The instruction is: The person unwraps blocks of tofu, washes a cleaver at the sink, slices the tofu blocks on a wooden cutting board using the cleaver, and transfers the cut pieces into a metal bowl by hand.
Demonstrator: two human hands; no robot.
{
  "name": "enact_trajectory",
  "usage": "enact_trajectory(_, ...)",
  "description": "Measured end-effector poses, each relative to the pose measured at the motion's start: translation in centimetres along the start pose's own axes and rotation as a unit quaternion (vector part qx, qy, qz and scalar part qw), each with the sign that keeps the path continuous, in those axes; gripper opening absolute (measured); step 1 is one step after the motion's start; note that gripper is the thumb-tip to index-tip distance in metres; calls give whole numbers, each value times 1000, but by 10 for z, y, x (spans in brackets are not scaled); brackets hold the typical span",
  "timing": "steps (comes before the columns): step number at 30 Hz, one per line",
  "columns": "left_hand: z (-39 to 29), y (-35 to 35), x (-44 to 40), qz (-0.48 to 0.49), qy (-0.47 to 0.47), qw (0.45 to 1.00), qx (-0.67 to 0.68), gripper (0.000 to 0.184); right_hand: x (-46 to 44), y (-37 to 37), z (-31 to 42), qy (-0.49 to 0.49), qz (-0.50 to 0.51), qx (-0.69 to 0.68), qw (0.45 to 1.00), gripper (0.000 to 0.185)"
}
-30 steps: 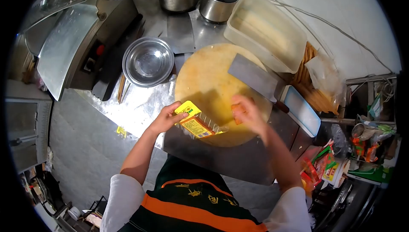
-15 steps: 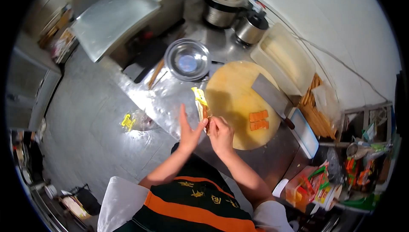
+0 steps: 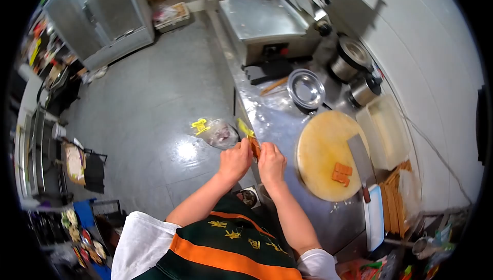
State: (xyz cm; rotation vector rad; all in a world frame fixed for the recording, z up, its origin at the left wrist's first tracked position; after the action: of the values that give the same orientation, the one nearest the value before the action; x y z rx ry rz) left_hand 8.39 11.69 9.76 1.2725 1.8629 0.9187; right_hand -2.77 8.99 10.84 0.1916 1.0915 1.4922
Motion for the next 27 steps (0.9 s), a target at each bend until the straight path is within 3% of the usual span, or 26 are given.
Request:
enact_trajectory(8,55,20,12,-58,77,995,11,14,-12,-34,-3,-19,81,-80,993,11)
enact_trajectory(11,62,41,5,-100,23,995,20,10,-24,-46,1,-29,111,-128,985,12)
enact_trajectory(13,69,58,0,-24,125,963,239,14,-31,-61,2,-10,142,-170,975,11)
enact_trajectory(14,74,60,-2,-32,129,962,237,14,-35,-64,8,-3,147,-174,974,11)
enact_trajectory(16,84,62,-8,-112,142,948,262,18,-39,-73,24,-148,238,-390,877,23)
enact_trajectory(17,85,68,-8,-87,171,942,275,12,-41,-79,33,-138,248,-395,874,23)
enact_trajectory(19,89,77,-8,-98,174,929,312,9,-39,-94,54,-150,289,-478,816,37)
enact_trajectory(21,101,80,-7,-68,205,922,320,12,-39,-108,61,-136,308,-481,810,34)
enact_trajectory(23,120,78,-9,-81,163,939,291,21,-47,-125,70,-85,339,-452,821,22)
enact_trajectory(25,140,89,-6,-144,145,930,306,21,-58,-142,83,-42,375,-406,832,20)
enact_trajectory(27,161,109,5,-145,191,930,279,23,-64,-160,114,6,372,-425,825,20)
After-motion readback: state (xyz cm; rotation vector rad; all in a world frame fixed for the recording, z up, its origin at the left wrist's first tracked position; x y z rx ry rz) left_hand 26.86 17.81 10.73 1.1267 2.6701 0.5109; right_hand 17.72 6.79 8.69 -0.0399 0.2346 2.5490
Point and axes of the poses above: each hand's wrist, its own x-axis away from the middle knuckle, its own y-axis out of the back of the hand, z = x × y, the point moved 2 cm from there along -x, towards the middle knuckle, and after that the axes turned 8 degrees about y, right-handed, at the moved point
